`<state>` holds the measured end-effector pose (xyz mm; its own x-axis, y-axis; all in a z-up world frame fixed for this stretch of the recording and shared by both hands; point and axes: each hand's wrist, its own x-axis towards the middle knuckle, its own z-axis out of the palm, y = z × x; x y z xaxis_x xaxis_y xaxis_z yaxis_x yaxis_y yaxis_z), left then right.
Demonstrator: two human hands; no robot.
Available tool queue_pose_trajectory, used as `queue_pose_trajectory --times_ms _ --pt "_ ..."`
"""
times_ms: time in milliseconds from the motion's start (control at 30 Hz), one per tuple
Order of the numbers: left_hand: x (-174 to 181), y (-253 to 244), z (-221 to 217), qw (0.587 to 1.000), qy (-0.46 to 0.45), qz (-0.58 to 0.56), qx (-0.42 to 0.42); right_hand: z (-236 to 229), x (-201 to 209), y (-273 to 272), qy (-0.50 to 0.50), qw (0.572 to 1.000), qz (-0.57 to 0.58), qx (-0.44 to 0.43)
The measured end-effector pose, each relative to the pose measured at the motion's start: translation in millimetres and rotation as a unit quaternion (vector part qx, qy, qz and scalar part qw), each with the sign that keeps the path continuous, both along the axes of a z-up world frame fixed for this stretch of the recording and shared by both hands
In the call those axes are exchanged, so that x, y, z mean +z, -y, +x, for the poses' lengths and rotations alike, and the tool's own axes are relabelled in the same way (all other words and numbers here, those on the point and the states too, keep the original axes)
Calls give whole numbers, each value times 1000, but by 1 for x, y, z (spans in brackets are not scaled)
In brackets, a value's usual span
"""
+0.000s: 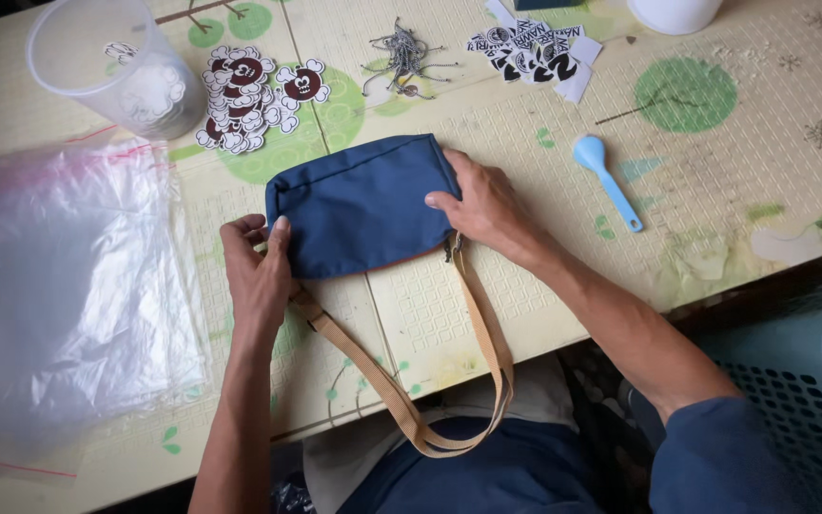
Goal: The person wipes a blue pouch with a cloth, attaches a sticker to the pouch, and places the pouch into a plastic bag.
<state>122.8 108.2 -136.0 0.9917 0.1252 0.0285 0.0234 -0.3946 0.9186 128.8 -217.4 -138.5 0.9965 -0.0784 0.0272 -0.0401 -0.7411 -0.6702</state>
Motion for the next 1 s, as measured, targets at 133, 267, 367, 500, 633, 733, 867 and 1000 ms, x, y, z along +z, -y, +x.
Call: queue_pose_trajectory --times_ms 133,267,367,500,633,733,867,1000 --pt "44 19 -41 998 9 59 -11 -37 12 43 133 985 -109 -3" --pt "34 16 -62 990 99 79 -55 -76 18 112 118 941 -301 -103" --pt "3 6 -60 983 149 99 -51 -91 17 128 56 935 -328 -119" --pt "-5 8 -56 975 195 93 -45 -89 2 136 110 941 -301 -111" --pt "7 12 -49 973 200 96 -61 -50 26 83 217 962 -160 -33" --pt "5 12 -37 969 219 87 -71 -11 37 17 232 968 5 96" --pt "-3 14 -36 987 144 32 -57 41 31 -68 202 950 55 232" --pt "-6 13 -34 991 125 -1 -48 86 -4 -111 139 962 58 230"
